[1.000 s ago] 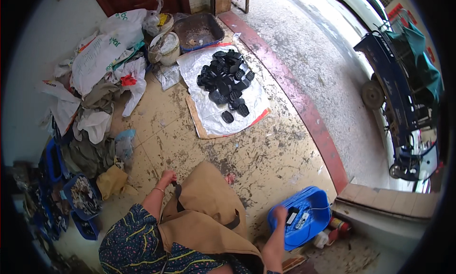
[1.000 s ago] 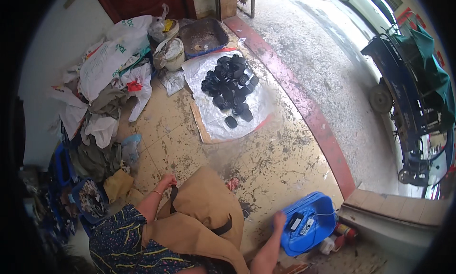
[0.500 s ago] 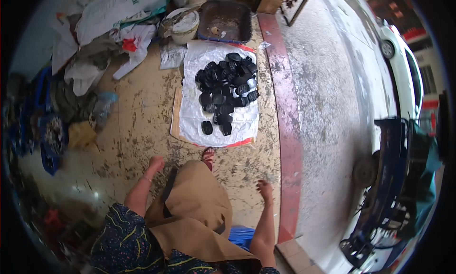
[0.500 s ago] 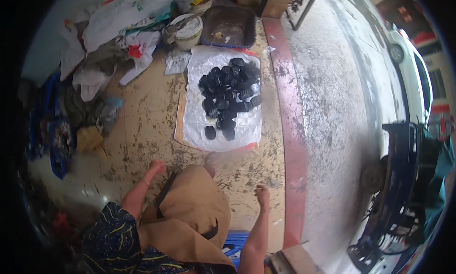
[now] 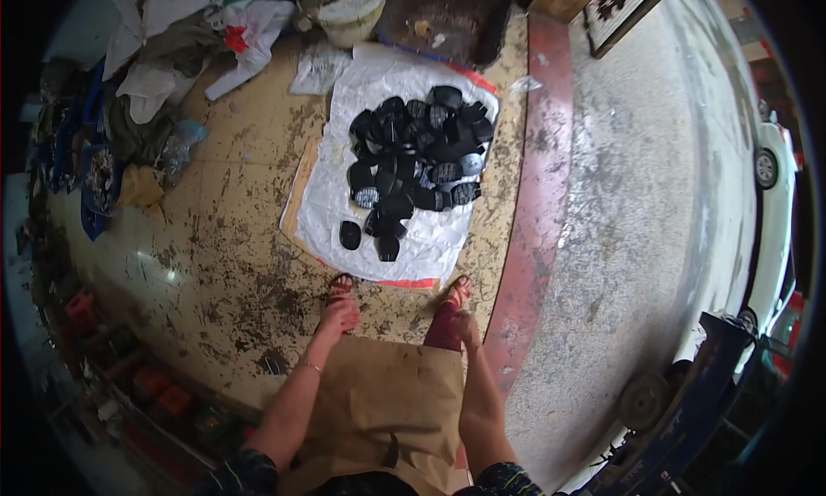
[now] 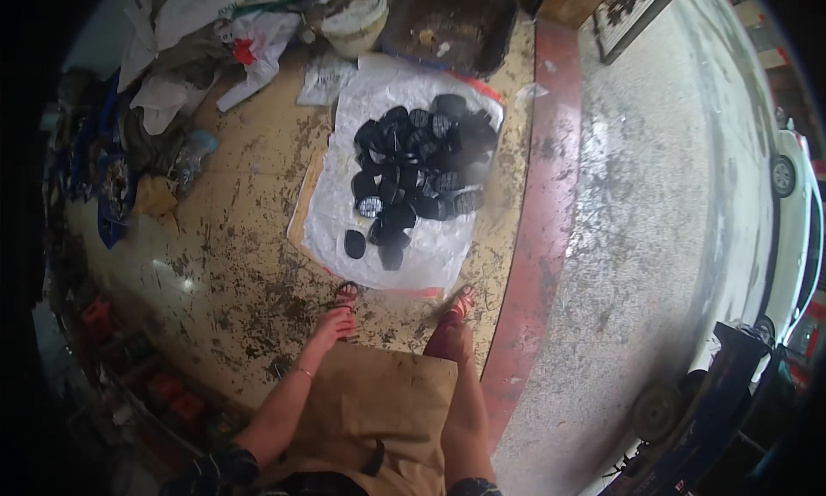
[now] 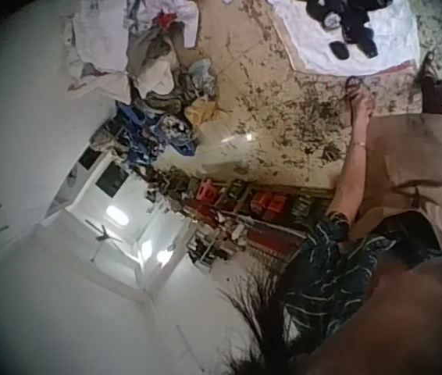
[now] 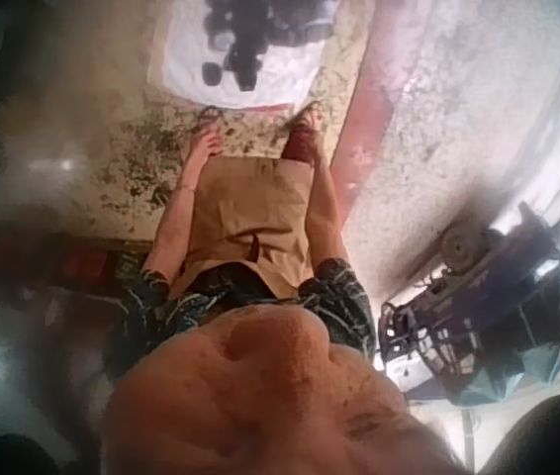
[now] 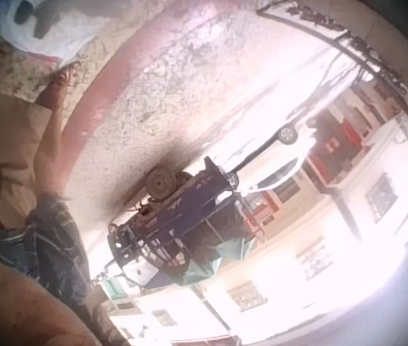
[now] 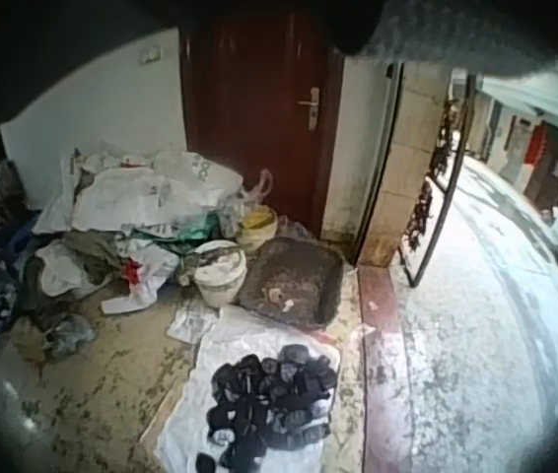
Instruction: The person carries a sack of black sandal soles to a workbench and begins assembling sandals by hand. They pick up individual soles and straps, align the strap over the sole, and press the components together to form a finished sandal. The person handles the parts one at a time, inspecting the alignment before setting the assembled unit aside.
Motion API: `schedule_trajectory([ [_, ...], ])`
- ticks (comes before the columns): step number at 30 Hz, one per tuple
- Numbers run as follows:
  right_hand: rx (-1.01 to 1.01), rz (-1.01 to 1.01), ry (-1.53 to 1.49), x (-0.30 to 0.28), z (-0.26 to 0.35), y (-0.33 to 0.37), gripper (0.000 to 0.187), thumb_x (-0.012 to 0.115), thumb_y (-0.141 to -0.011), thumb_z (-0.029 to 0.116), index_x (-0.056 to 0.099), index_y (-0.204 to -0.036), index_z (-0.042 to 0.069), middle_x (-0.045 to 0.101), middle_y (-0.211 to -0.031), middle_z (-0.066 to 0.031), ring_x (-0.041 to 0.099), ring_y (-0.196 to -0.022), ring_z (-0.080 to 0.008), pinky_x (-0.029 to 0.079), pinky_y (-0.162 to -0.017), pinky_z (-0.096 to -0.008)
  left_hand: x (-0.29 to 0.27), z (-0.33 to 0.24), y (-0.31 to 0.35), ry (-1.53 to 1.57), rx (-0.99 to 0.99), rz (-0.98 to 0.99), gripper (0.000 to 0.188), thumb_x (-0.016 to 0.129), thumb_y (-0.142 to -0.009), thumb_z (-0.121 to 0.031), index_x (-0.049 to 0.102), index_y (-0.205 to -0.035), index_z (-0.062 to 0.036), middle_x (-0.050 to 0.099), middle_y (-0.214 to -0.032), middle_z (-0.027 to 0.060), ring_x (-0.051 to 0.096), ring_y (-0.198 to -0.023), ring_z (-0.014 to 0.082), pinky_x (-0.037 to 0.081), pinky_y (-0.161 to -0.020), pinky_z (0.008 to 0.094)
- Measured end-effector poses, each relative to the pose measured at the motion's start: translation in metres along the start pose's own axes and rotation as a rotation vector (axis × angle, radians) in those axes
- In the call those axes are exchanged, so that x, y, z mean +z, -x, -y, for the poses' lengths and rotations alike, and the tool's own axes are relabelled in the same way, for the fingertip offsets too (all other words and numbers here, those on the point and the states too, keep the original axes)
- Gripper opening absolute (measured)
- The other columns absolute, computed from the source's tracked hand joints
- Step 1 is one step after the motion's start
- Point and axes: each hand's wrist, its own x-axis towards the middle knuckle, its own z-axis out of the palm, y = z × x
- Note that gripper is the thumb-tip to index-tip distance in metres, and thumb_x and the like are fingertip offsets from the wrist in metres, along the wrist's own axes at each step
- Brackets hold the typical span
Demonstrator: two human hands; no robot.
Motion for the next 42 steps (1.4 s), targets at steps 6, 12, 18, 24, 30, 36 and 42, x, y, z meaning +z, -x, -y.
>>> schedule_trajectory([
  [6, -0.346, -0.033, 0.135, 0.007, -0.087, -0.199, 0.032, 0.053, -0.089, 0.03, 0.064, -0.099, 0.002, 0.066, -0.087, -0.0226, 0.066, -0.087, -0.0404, 0.049, -0.071, -0.0468, 0.064, 0.099, -0.107, 0.389, -0.2, -0.139, 0.038, 0.067, -0.09, -0.024, 0.052, -0.114, 0.0005, 0.056, -0.113, 0.0216, 0.061, -0.103, 0.035, 0.054, -0.089, 0.0446],
  [12, -0.121, 0.159, -0.032, 0.062, -0.14, -0.332, 0.051, 0.061, -0.084, 0.03, 0.054, -0.117, -0.01, 0.062, -0.089, -0.0135, 0.06, -0.072, -0.0219, 0.05, -0.058, -0.0318, 0.087, 0.167, -0.23, 0.558, -0.228, -0.054, 0.04, 0.069, -0.088, -0.027, 0.05, -0.114, -0.0021, 0.055, -0.116, 0.0206, 0.06, -0.106, 0.0338, 0.052, -0.094, 0.0458],
  [18, 0.141, -0.048, -0.416, 0.13, -0.16, -0.347, 0.06, 0.074, -0.079, 0.034, 0.053, -0.113, -0.011, 0.06, -0.092, -0.0149, 0.056, -0.085, -0.0205, 0.048, -0.067, -0.0334, 0.059, 0.197, -0.301, 0.634, -0.232, -0.052, 0.047, 0.073, -0.085, -0.028, 0.049, -0.117, -0.0037, 0.056, -0.117, 0.0174, 0.06, -0.105, 0.0336, 0.05, -0.096, 0.0467],
  [24, 0.183, 0.141, -0.404, 0.137, -0.201, -0.371, 0.035, 0.069, -0.085, 0.028, 0.061, -0.097, -0.003, 0.06, -0.086, -0.0054, 0.053, -0.08, -0.0105, 0.044, -0.064, -0.0311, 0.052, 0.207, -0.336, 0.614, -0.321, -0.023, 0.055, 0.074, -0.084, -0.032, 0.048, -0.122, -0.0029, 0.055, -0.117, 0.0166, 0.055, -0.113, 0.0324, 0.048, -0.098, 0.0463],
  [30, -0.059, -0.046, -0.476, 0.155, -0.061, -0.303, 0.029, 0.062, -0.088, 0.022, 0.062, -0.096, -0.007, 0.064, -0.088, -0.0089, 0.055, -0.078, -0.0165, 0.045, -0.073, -0.0318, 0.05, 0.176, -0.342, 0.645, -0.413, -0.107, 0.071, 0.076, -0.079, -0.048, 0.047, -0.129, -0.0088, 0.053, -0.123, 0.0115, 0.047, -0.123, 0.0286, 0.041, -0.102, 0.0529],
  [36, -0.089, -0.331, 0.064, 0.152, -0.009, -0.223, 0.031, 0.064, -0.088, 0.019, 0.061, -0.104, -0.007, 0.064, -0.094, -0.01, 0.057, -0.085, -0.0182, 0.045, -0.079, -0.0332, 0.039, 0.14, -0.354, 0.974, -0.356, -0.201, 0.033, 0.079, -0.08, -0.033, 0.064, -0.101, -0.013, 0.067, -0.096, 0.0034, 0.062, -0.099, 0.0239, 0.05, -0.086, 0.0531],
  [42, -0.017, -0.031, -0.347, 0.254, -0.03, -0.152, 0.019, 0.069, -0.088, 0.014, 0.066, -0.096, -0.002, 0.065, -0.086, -0.0007, 0.052, -0.074, -0.0083, 0.043, -0.067, -0.0262, -0.077, 0.144, -0.32, 0.884, 0.018, -0.465, 0.026, 0.07, -0.084, -0.006, 0.063, -0.109, -0.0088, 0.068, -0.1, 0.0061, 0.066, -0.091, 0.024, 0.055, -0.083, 0.0405],
])
